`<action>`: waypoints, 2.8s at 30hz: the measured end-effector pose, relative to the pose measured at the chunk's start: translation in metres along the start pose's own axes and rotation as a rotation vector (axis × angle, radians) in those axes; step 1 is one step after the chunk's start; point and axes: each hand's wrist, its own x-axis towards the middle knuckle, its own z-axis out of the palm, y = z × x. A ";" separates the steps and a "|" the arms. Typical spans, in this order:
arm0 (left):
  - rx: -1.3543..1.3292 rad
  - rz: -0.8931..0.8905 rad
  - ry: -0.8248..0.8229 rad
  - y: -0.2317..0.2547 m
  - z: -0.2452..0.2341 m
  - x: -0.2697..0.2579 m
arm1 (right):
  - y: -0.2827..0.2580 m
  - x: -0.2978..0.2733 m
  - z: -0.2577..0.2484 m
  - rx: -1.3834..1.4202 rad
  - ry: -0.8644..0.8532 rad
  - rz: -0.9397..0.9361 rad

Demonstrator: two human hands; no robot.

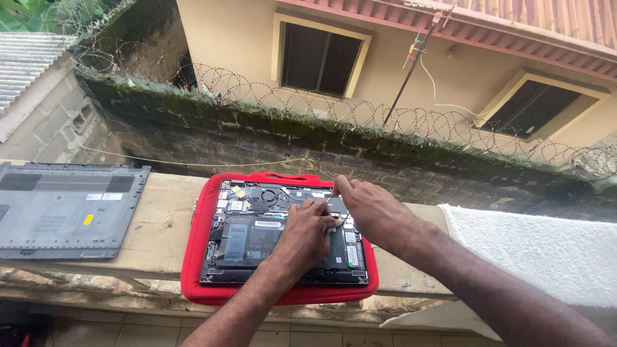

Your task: The person uses a screwdriver to remove screws from the back of a disassembled laptop placed on a red bag. They then disconnect a ribbon cable and remove a small metal bracket from the laptop chassis.

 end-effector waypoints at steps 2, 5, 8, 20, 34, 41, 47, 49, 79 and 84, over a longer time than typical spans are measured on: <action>0.014 0.009 0.005 0.000 0.000 0.000 | -0.005 -0.002 -0.008 -0.005 -0.105 0.095; -0.003 0.054 0.069 -0.002 0.000 -0.002 | -0.003 -0.002 -0.009 0.004 -0.022 0.001; -0.018 0.034 0.070 -0.002 0.001 0.000 | 0.001 -0.003 -0.008 0.027 0.109 -0.138; 0.051 0.104 0.086 -0.003 0.002 0.000 | 0.002 0.002 -0.012 0.062 -0.002 0.037; 0.053 0.095 0.062 -0.003 0.000 -0.001 | -0.004 0.001 -0.025 0.009 -0.120 0.079; 0.032 0.058 0.050 -0.002 -0.001 -0.002 | -0.003 0.002 -0.022 -0.035 -0.140 0.095; 0.036 0.067 0.041 -0.001 -0.003 -0.001 | -0.012 -0.001 -0.022 -0.017 -0.086 0.041; 0.031 0.059 0.032 -0.001 -0.003 -0.001 | -0.014 0.001 -0.028 -0.033 -0.264 0.199; 0.032 0.078 0.068 -0.004 0.000 -0.002 | -0.012 -0.006 -0.018 0.070 0.053 -0.031; 0.024 0.078 0.059 -0.004 -0.001 -0.001 | -0.014 0.002 -0.017 0.006 -0.102 0.121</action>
